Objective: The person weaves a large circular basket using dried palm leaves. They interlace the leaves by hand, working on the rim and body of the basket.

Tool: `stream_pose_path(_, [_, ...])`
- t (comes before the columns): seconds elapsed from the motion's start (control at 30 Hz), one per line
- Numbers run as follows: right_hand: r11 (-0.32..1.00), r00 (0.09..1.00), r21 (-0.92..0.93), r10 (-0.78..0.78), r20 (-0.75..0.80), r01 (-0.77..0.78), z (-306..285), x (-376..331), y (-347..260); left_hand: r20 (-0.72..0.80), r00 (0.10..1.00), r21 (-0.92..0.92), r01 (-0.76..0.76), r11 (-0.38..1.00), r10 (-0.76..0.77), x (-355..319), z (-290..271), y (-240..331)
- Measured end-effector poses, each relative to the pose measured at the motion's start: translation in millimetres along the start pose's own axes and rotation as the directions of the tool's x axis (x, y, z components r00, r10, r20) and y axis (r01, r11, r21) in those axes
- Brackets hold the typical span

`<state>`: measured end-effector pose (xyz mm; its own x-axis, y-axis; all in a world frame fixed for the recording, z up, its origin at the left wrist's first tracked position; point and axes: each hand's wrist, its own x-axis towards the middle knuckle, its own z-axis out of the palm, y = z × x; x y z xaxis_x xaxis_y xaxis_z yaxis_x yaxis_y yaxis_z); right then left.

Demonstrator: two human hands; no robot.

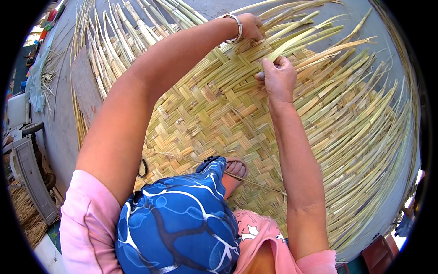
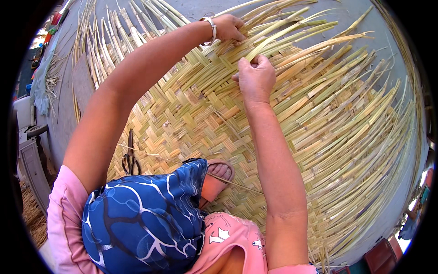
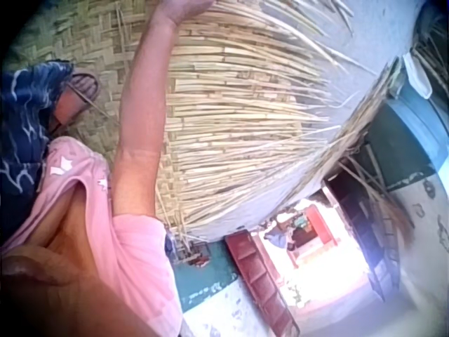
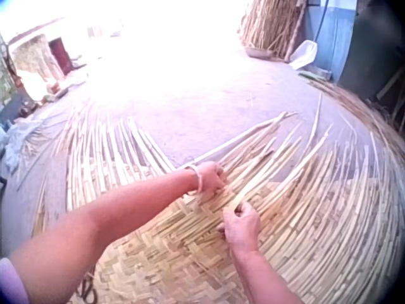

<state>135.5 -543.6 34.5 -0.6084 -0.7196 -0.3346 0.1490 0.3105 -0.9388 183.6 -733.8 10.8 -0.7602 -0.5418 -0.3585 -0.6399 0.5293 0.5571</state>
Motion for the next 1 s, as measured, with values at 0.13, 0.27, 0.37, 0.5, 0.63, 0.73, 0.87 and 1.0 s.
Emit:
stream_pose_path(0.13, [0.999,1.000,0.040,0.003,0.000,-0.003,1.3,0.1,0.4,0.079,0.996,-0.001,0.033,0.999,-0.033,2.7,2.1,4.9])
stream_pose_path(0.27, [0.999,0.999,0.043,0.030,0.012,-0.031,1.7,2.9,2.6,0.203,0.976,-0.089,0.097,0.991,-0.077,-0.8,-3.9,10.6])
stream_pose_path(0.37, [0.995,0.999,0.089,0.050,0.016,-0.051,6.0,9.1,9.6,0.227,0.973,-0.305,0.115,0.945,-0.045,-6.4,-6.2,-2.1])
stream_pose_path(0.5, [0.996,0.997,-0.041,0.077,0.025,-0.076,11.0,23.6,20.0,0.268,0.959,-0.652,0.114,0.750,0.088,-18.7,-6.9,-11.1])
stream_pose_path(0.63, [0.860,0.986,-0.485,-0.116,0.116,0.158,15.8,33.1,38.0,0.266,0.946,-0.774,0.094,0.626,0.187,-24.5,-6.9,-17.6])
stream_pose_path(0.73, [0.830,0.976,-0.517,-0.148,0.160,0.211,14.5,36.0,46.5,0.129,0.991,-0.889,0.101,0.447,0.032,-34.0,-3.5,-23.5])
stream_pose_path(0.87, [0.846,0.976,-0.487,-0.177,0.128,0.217,17.0,38.6,53.2,-0.041,0.992,-0.858,0.025,0.514,-0.117,-36.3,0.7,-58.2])
stream_pose_path(1.0, [0.846,0.971,-0.477,-0.225,0.084,0.237,15.6,31.6,54.4,-0.256,0.902,-0.626,0.118,0.771,-0.347,-55.9,9.3,-48.5])
